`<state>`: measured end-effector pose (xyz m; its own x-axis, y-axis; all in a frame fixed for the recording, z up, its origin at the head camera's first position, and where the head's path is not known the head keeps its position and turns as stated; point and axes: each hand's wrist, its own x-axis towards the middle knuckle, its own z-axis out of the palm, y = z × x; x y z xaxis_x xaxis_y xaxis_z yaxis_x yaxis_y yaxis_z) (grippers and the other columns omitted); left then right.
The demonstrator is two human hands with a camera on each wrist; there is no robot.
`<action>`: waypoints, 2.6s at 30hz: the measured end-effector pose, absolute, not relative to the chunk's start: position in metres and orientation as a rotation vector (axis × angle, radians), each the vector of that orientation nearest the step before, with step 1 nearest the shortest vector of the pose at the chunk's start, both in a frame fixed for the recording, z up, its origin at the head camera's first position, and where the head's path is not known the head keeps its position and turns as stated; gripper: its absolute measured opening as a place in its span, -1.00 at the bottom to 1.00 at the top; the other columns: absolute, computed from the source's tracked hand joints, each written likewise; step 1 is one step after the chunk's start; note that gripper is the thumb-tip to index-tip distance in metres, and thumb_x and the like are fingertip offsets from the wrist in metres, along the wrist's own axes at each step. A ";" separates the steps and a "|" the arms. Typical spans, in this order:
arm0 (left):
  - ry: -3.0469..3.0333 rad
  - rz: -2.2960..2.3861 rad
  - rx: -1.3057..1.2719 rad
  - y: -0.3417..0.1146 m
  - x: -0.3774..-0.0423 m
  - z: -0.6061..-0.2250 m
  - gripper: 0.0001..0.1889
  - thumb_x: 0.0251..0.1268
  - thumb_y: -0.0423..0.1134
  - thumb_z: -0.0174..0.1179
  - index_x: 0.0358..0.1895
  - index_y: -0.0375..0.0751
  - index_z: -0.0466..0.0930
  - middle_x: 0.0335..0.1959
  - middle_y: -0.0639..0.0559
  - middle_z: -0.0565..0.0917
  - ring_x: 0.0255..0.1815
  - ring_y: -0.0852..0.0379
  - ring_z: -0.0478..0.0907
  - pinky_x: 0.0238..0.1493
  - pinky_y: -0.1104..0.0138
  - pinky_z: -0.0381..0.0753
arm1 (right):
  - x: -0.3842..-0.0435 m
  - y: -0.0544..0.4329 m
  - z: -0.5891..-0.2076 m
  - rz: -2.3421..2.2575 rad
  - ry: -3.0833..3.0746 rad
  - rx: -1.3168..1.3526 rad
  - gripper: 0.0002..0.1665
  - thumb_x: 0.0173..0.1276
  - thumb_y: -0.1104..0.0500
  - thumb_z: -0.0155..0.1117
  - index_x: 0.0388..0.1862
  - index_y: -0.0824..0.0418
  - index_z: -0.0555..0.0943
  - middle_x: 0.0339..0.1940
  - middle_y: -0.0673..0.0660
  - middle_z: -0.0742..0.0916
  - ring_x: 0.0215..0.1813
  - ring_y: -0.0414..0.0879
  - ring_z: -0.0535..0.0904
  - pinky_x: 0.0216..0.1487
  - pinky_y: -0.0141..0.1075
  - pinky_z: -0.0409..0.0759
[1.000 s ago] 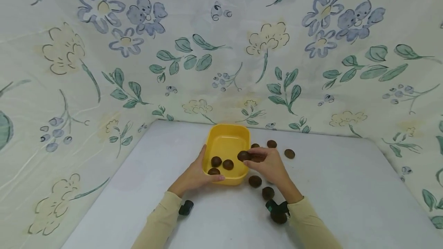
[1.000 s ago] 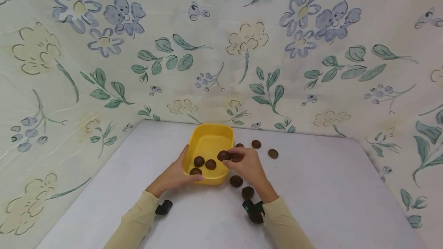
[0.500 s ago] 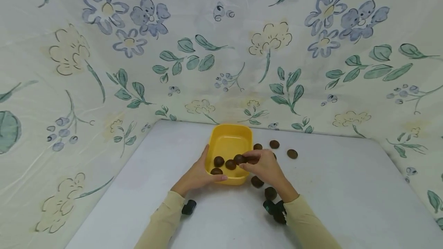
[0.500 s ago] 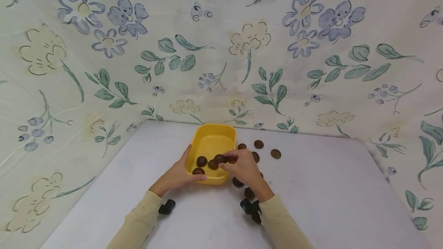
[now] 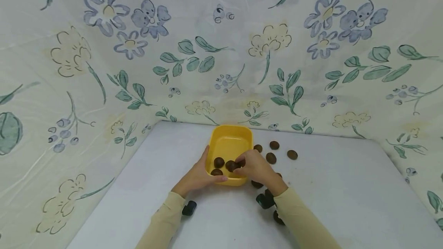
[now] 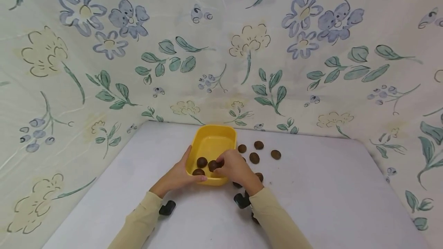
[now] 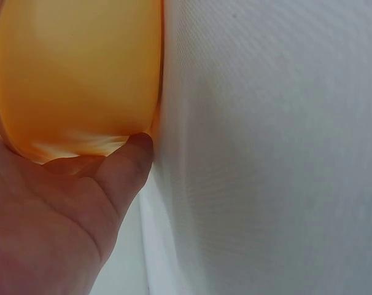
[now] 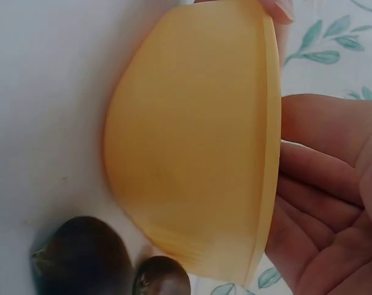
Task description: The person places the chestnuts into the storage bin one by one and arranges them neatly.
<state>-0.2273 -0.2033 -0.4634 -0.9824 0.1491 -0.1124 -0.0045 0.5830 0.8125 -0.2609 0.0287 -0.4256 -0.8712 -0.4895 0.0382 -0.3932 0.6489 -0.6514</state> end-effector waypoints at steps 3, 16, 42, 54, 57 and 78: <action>2.645 1.357 0.129 -0.204 -0.227 -0.464 0.47 -0.05 0.28 0.57 0.71 -0.04 -0.41 0.74 -0.19 -0.09 0.72 -0.25 0.02 0.66 -0.21 0.11 | -0.263 0.024 -0.427 -1.004 2.682 -0.774 -0.77 0.17 0.21 0.61 -0.19 0.25 0.84 -0.24 0.06 0.86 -0.30 -0.18 0.62 -0.21 -0.33 0.73; 2.658 1.343 0.137 -0.205 -0.227 -0.463 0.49 -0.07 0.30 0.57 0.71 -0.06 -0.42 0.74 -0.20 -0.09 0.72 -0.25 0.02 0.66 -0.20 0.11 | -0.262 0.007 -0.432 -0.876 2.698 -0.799 -0.88 0.15 0.28 0.61 -0.52 0.19 0.79 -0.68 -0.11 0.52 -0.51 -0.20 0.39 -0.52 -0.43 0.31; 2.662 1.343 0.129 -0.206 -0.225 -0.465 0.48 -0.05 0.31 0.56 0.71 -0.08 -0.40 0.74 -0.21 -0.08 0.71 -0.28 0.03 0.64 -0.23 0.13 | -0.263 -0.003 -0.432 -0.784 2.690 -0.679 -0.88 0.21 0.34 0.53 -0.48 0.23 0.75 -0.56 0.00 0.61 -0.45 -0.13 0.51 -0.45 -0.39 0.47; 2.667 1.341 0.123 -0.206 -0.225 -0.466 0.47 -0.06 0.30 0.57 0.72 -0.06 -0.38 0.73 -0.24 -0.03 0.70 -0.29 0.06 0.65 -0.22 0.13 | -0.260 0.047 -0.413 -1.288 2.703 -0.614 -0.61 0.30 0.17 0.54 0.07 0.28 0.74 -0.02 0.21 0.81 -0.05 -0.04 0.72 0.05 -0.15 0.79; 2.667 1.339 0.125 -0.206 -0.226 -0.466 0.47 -0.05 0.28 0.57 0.71 -0.06 -0.40 0.73 -0.25 -0.04 0.71 -0.29 0.04 0.66 -0.21 0.12 | -0.263 0.069 -0.408 -1.422 2.729 -0.580 -0.65 0.32 0.19 0.51 0.05 0.28 0.74 -0.04 0.23 0.82 -0.06 -0.03 0.75 0.01 -0.19 0.80; 2.673 1.317 0.101 -0.202 -0.224 -0.462 0.48 -0.08 0.29 0.58 0.72 -0.06 -0.39 0.72 -0.26 -0.03 0.70 -0.32 0.05 0.63 -0.26 0.13 | -0.291 0.191 -0.439 -1.612 2.949 -0.096 -0.52 0.43 0.12 0.39 0.21 0.37 0.66 0.11 0.35 0.78 0.17 0.22 0.71 -0.09 -0.52 0.57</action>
<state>-0.2239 -0.2017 -0.4617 -0.9849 0.1308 -0.1131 -0.0100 0.6101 0.7923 -0.2913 0.1909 -0.4390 -0.9742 0.0554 0.2189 -0.1543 0.5441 -0.8247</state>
